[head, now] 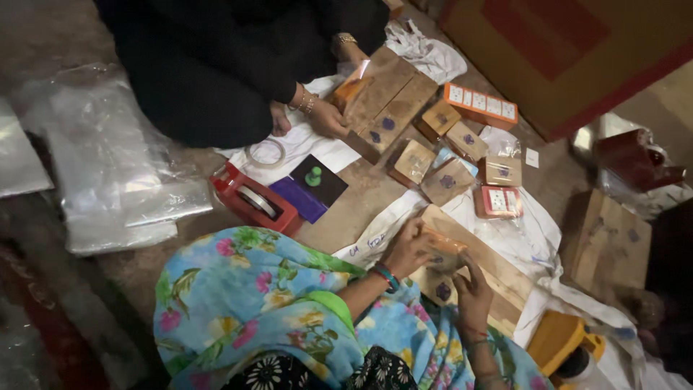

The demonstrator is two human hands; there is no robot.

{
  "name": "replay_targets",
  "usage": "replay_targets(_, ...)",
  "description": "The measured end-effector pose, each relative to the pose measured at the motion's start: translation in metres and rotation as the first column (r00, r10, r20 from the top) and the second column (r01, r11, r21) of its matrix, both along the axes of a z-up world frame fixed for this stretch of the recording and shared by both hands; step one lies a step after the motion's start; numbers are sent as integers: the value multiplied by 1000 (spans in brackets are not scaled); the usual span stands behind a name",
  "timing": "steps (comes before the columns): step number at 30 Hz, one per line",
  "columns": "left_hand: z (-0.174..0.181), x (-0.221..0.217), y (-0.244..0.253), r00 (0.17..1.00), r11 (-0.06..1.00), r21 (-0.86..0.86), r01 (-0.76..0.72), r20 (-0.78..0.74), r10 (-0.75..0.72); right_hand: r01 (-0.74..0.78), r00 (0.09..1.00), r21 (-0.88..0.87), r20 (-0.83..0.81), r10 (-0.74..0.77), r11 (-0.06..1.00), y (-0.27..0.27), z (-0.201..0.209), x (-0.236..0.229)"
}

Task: The person sits on the floor and wraps small rectangular boxes in clear plastic film. They use a handheld tape dispenser to seal the plastic around each box, then place the finished packages on a wooden board.

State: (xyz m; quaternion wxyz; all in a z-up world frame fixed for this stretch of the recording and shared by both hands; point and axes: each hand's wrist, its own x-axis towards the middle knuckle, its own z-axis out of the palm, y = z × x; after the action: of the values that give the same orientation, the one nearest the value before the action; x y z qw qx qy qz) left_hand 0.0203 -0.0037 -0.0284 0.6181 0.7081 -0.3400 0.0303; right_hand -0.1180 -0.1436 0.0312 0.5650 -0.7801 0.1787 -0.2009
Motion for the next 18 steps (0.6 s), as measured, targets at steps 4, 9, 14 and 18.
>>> replay_targets(4, 21, -5, -7, 983, 997, -79, 5, 184, 10, 26, 999, 21, -25, -26, 999, 2, 2, 7)
replay_targets(9, 55, -19, 3, 896, 999, -11, -52, 442, 52, -13, 998, -386, 46, 33, 922, -3, -5, 3)
replay_targets(14, 84, -14, 7, 913, 992, -129, -5, 404, 57, 50, 999, -456, 7, -53, 888, 1, -1, 9)
replay_targets(18, 79, -1, 25, 955, 987, -153, -52, 283, 94, 3, 996, -436, 78, 34, 900, 20, 17, -6)
